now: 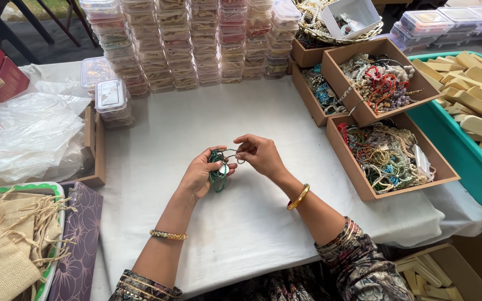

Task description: The person coils a green beaded necklace and places it into a small plastic bag, then into a beige drawstring pouch, and finally into a clear plastic container. The person repeats this process with a second necklace, placing it into a bag, pouch, and container.

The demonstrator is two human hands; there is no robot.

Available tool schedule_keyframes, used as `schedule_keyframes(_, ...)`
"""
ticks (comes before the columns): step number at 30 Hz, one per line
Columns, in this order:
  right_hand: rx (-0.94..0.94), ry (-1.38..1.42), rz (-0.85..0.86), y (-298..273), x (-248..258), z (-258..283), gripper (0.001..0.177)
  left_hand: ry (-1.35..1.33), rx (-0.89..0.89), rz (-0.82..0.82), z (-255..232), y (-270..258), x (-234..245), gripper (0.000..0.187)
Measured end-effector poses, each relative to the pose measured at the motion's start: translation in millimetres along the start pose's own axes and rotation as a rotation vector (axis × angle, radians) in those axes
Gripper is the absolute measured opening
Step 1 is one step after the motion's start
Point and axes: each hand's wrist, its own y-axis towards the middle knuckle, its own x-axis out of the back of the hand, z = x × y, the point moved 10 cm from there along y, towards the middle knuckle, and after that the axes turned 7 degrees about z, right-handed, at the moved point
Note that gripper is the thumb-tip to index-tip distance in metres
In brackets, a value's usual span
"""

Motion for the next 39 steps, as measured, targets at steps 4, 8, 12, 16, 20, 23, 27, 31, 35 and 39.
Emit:
schedule_keyframes(4,0.273,-0.179,-0.127,-17,-3,51,0.014,-0.016,0.013,0.045,13,8,2,0.036)
schedule_keyframes(8,0.469,-0.386,-0.085,-28,-27,73,0.014,-0.099,-0.014,0.085,14,7,-7,0.046)
schedule_keyframes(12,0.558,-0.511,0.046,-32,-50,74,0.017,-0.068,-0.064,0.047,32,27,24,0.030)
schedule_keyframes(16,0.628,-0.509,0.012,-36,-35,95,0.022,-0.114,-0.110,-0.023,19,24,32,0.027)
schedule_keyframes(20,0.720,-0.676,0.034,-45,-48,112,0.040,-0.232,-0.114,-0.077,5,13,30,0.026)
schedule_keyframes(23,0.805,-0.845,0.048,-54,-70,110,0.049,-0.258,-0.145,-0.028,19,28,46,0.026)
schedule_keyframes(27,0.831,-0.868,0.034,-58,-71,108,0.035,-0.232,-0.142,0.013,12,20,23,0.040)
schedule_keyframes(31,0.851,-0.778,0.090,-56,-73,97,0.024,-0.225,-0.117,0.006,12,16,13,0.049)
schedule_keyframes(35,0.542,-0.350,0.108,-34,-54,77,0.019,-0.198,-0.085,0.038,19,17,10,0.045)
schedule_keyframes(39,0.110,0.066,-0.002,-8,-29,4,0.005,-0.114,-0.118,0.110,21,19,7,0.040)
